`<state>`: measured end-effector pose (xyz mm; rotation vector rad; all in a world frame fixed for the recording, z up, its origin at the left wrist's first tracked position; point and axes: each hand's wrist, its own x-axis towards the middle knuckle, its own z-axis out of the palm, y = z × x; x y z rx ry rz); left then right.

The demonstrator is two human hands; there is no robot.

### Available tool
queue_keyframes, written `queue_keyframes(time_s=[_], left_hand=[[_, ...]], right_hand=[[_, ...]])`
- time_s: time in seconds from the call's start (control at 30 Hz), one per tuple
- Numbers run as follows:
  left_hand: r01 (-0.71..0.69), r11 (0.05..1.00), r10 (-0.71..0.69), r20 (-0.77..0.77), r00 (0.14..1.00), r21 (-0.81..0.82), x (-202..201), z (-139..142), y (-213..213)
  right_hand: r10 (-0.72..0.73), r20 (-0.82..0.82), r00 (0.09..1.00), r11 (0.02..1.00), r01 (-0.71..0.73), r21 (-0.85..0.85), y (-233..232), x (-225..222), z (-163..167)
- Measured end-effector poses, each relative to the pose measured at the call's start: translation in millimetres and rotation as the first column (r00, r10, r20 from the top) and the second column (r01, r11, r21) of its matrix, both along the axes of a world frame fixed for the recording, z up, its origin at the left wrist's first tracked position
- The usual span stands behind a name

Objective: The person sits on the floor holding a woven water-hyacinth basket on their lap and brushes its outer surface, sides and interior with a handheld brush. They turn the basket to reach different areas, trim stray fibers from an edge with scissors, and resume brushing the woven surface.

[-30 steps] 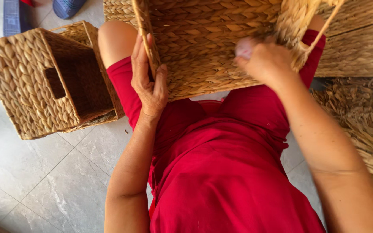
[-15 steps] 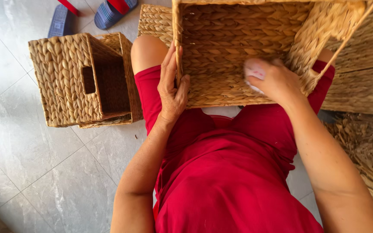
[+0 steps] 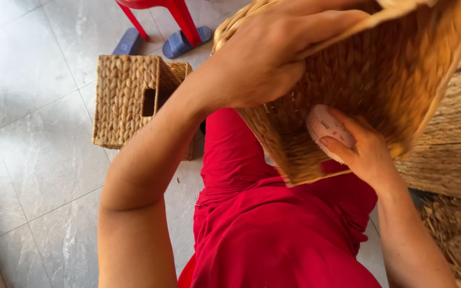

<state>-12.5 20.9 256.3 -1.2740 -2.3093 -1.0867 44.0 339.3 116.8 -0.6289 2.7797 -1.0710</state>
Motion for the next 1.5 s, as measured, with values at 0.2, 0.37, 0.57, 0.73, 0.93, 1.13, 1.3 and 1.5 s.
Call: queue_keyframes(time_s=[0.2,0.37,0.57,0.73,0.93,1.13,1.3,1.5], left_hand=[[-0.035,0.982,0.003,-0.172,0.985,-0.184,-39,9,51],[-0.273,0.921,0.25,-0.117,0.961,-0.278,-50,-23,51],[-0.546,0.834,0.55,-0.179,0.815,0.076,-5,-77,-10],[-0.556,0.755,0.501,0.241,0.831,0.348,49,-139,4],[-0.648,0.615,0.473,0.447,0.759,0.45,82,-182,48],[-0.651,0.594,0.536,0.371,0.758,0.473,82,-189,50],[-0.622,0.596,0.512,0.356,0.782,0.508,85,-187,55],[-0.606,0.617,0.514,0.327,0.793,0.501,80,-194,58]], right_hand=[[-0.155,-0.137,0.978,0.944,0.187,0.271,-32,17,-37],[-0.176,-0.161,0.971,0.937,0.215,0.274,-26,19,-83],[-0.165,-0.132,0.978,0.946,0.194,0.259,-19,11,-90],[-0.143,-0.101,0.985,0.93,0.168,0.327,-40,13,-81],[0.024,0.086,0.996,0.914,-0.056,0.403,-105,23,-85],[0.156,-0.113,0.981,0.863,-0.08,0.5,-61,12,-68],[-0.131,0.103,0.986,0.665,0.011,0.747,-33,-10,-51],[-0.11,0.459,0.882,0.734,-0.24,0.636,-98,10,-68]])
